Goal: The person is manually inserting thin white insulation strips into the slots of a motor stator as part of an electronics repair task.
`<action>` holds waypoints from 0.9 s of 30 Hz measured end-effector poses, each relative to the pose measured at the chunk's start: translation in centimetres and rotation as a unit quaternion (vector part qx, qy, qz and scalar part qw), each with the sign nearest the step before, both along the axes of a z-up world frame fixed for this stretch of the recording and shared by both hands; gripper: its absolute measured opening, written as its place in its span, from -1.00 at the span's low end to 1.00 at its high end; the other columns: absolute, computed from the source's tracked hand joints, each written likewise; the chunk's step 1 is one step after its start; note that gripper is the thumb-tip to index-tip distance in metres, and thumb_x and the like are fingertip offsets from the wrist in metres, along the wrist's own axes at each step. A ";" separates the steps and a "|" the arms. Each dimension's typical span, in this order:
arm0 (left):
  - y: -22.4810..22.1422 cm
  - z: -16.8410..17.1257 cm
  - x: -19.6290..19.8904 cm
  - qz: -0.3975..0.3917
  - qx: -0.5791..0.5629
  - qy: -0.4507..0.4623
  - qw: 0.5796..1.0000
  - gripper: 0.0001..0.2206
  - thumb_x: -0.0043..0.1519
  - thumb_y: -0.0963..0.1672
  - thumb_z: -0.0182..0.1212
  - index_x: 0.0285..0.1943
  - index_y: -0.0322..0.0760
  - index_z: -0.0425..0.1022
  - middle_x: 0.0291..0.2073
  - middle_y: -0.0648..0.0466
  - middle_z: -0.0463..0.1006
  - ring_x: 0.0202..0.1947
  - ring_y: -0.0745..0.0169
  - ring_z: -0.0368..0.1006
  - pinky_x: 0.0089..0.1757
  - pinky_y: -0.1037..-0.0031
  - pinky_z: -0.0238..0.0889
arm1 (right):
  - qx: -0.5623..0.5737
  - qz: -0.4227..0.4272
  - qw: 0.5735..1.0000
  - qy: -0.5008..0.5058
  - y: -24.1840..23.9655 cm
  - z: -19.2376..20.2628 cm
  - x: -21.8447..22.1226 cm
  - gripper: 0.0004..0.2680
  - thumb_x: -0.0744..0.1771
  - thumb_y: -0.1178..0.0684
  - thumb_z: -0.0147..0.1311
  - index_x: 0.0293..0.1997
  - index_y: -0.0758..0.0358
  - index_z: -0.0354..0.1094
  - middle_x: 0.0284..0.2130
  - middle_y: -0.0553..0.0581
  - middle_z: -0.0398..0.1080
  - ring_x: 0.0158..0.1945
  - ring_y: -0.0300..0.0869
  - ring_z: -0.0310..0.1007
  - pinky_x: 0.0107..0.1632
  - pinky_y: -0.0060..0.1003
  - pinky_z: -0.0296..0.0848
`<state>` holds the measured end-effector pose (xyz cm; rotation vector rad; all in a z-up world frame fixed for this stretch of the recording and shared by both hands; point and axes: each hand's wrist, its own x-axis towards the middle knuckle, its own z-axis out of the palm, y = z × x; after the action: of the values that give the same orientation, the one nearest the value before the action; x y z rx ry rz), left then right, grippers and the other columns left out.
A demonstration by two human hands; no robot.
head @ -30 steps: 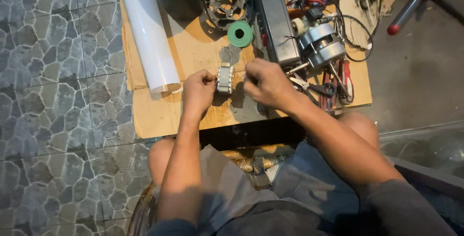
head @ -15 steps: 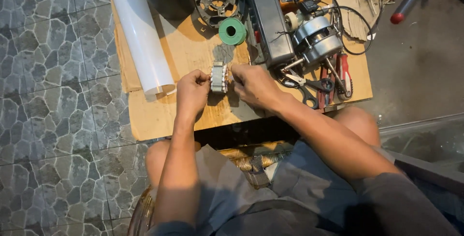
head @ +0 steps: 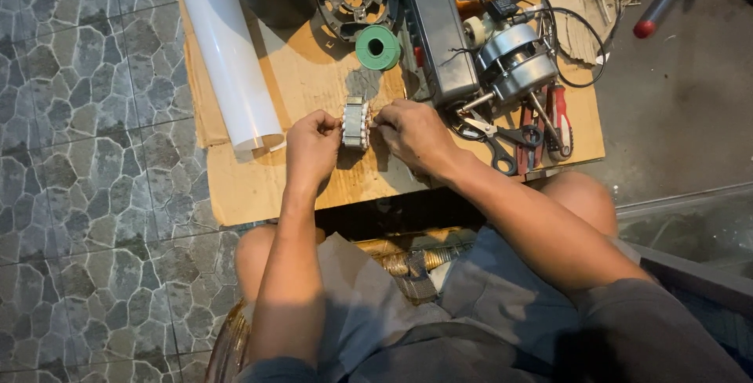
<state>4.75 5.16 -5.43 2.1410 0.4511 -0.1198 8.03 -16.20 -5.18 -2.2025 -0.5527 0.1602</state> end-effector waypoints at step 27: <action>0.2 -0.6 0.1 -0.006 0.004 0.007 1.000 -0.94 0.10 -0.18 0.28 -0.33 -0.16 0.65 -0.60 0.07 0.49 -0.48 0.16 0.48 -0.33 0.37 0.31 | -0.030 0.004 0.998 -0.056 0.0 1.6 -0.9 -0.98 0.32 0.15 0.12 -0.24 0.15 0.40 -0.35 0.22 0.39 -0.20 0.22 0.51 -0.26 0.02 0.47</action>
<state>4.81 5.34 -5.99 2.1513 0.4488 -0.1405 7.14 -16.24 -3.55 -2.2777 -0.6265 0.0579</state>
